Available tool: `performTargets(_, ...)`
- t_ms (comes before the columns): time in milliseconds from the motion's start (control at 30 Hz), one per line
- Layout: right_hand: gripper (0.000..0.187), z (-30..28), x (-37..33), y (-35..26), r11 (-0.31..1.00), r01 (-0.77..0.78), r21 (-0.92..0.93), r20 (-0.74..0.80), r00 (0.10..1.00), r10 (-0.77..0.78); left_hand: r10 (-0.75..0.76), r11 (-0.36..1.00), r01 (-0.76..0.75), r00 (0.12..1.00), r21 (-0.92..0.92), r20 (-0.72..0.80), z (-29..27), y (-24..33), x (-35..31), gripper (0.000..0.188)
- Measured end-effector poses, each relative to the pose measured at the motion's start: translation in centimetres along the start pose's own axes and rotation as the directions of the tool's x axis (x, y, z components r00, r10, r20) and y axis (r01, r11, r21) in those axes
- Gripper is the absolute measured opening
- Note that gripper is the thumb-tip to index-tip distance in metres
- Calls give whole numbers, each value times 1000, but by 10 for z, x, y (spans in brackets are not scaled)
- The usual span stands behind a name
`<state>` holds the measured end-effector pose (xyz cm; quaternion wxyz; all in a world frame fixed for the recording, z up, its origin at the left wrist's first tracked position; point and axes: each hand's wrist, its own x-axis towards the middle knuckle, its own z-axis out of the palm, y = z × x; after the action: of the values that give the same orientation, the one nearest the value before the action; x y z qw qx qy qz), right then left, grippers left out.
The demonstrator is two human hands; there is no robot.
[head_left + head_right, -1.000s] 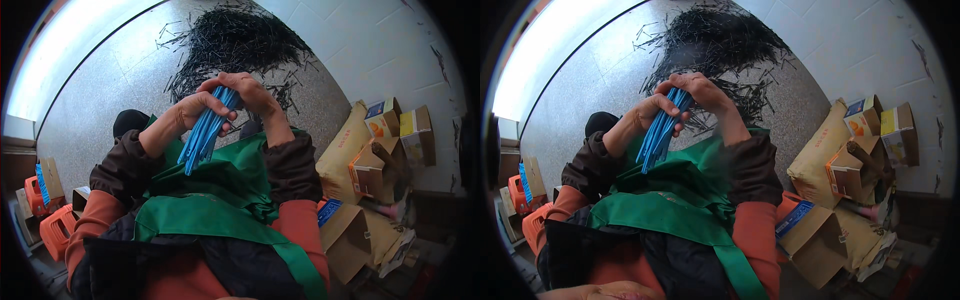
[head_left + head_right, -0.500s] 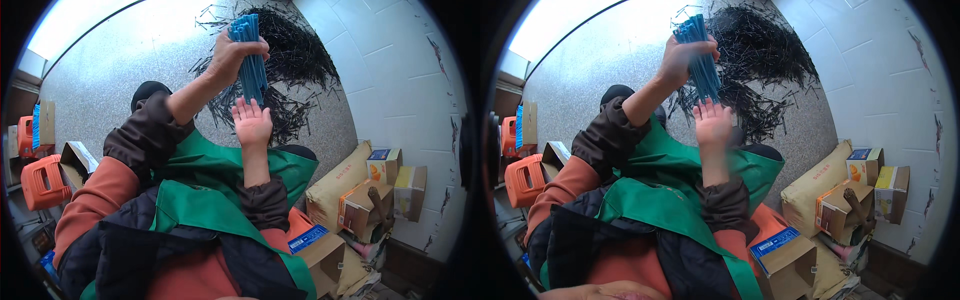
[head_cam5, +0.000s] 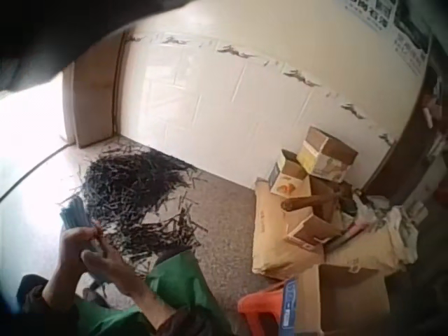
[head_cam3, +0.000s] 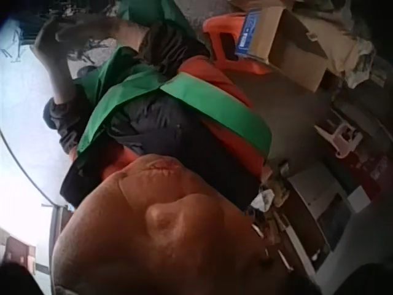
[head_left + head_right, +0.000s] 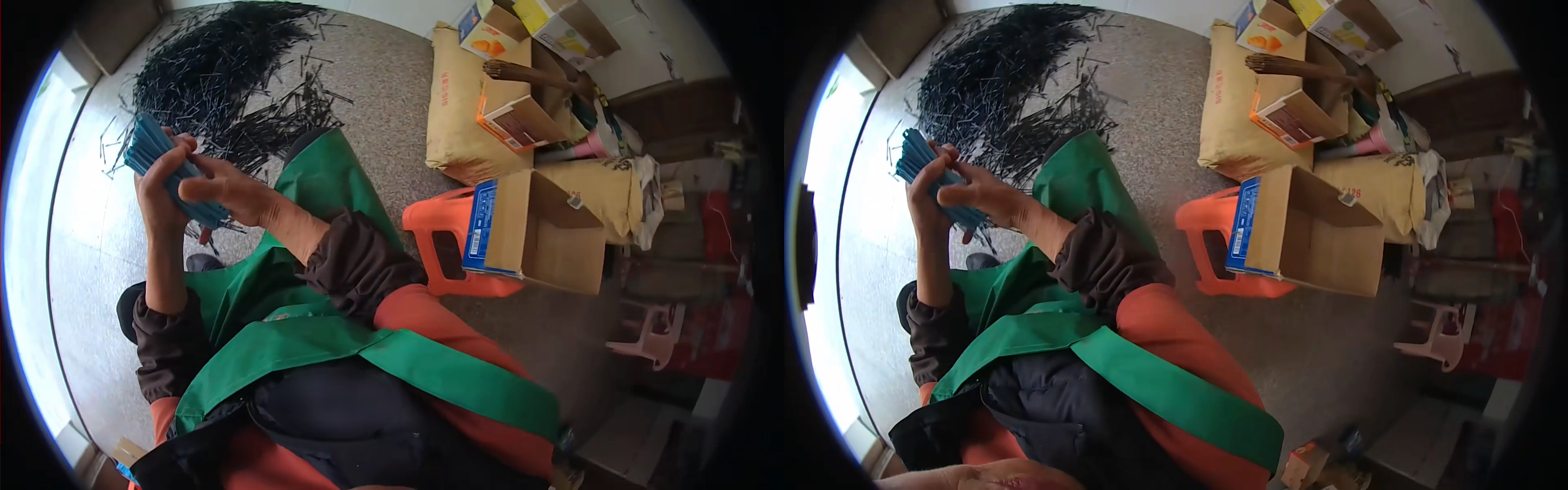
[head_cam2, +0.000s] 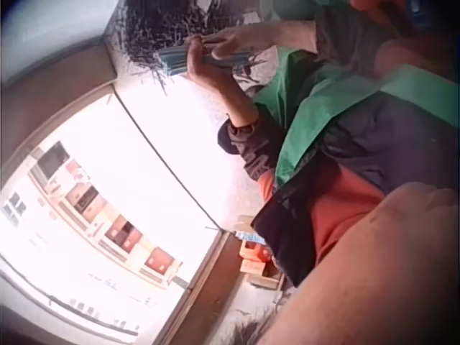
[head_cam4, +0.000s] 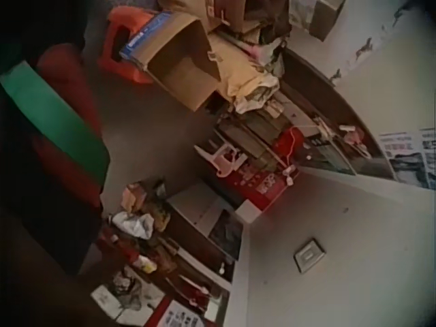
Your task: Sort black plastic ties into piles, bundle them together, and secure them with blue plastic clips.
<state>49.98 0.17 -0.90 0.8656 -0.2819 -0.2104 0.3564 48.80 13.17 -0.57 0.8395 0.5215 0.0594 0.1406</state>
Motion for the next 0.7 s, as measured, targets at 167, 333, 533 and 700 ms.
performTargets(167, 33, 6, -27, -23, 864, -276, -420, -220, 955, 198, 4, 978, -33, 990, 207, 139, 31, 0, -8, 24)
performTargets(333, 9, 14, -61, -34, 793, -383, -475, -419, 890, 178, -196, 976, 150, 922, 158, 333, 49, -3, -24, 36)
performTargets(533, 16, 42, -184, -150, 647, -485, -588, -723, 673, -153, -147, 965, 3, 832, 261, 535, 49, 4, -22, 93)
performTargets(700, 10, 39, -356, -273, 350, -903, -250, -899, 81, -431, -183, 918, 53, 936, 394, 300, -18, 1, -5, 64)
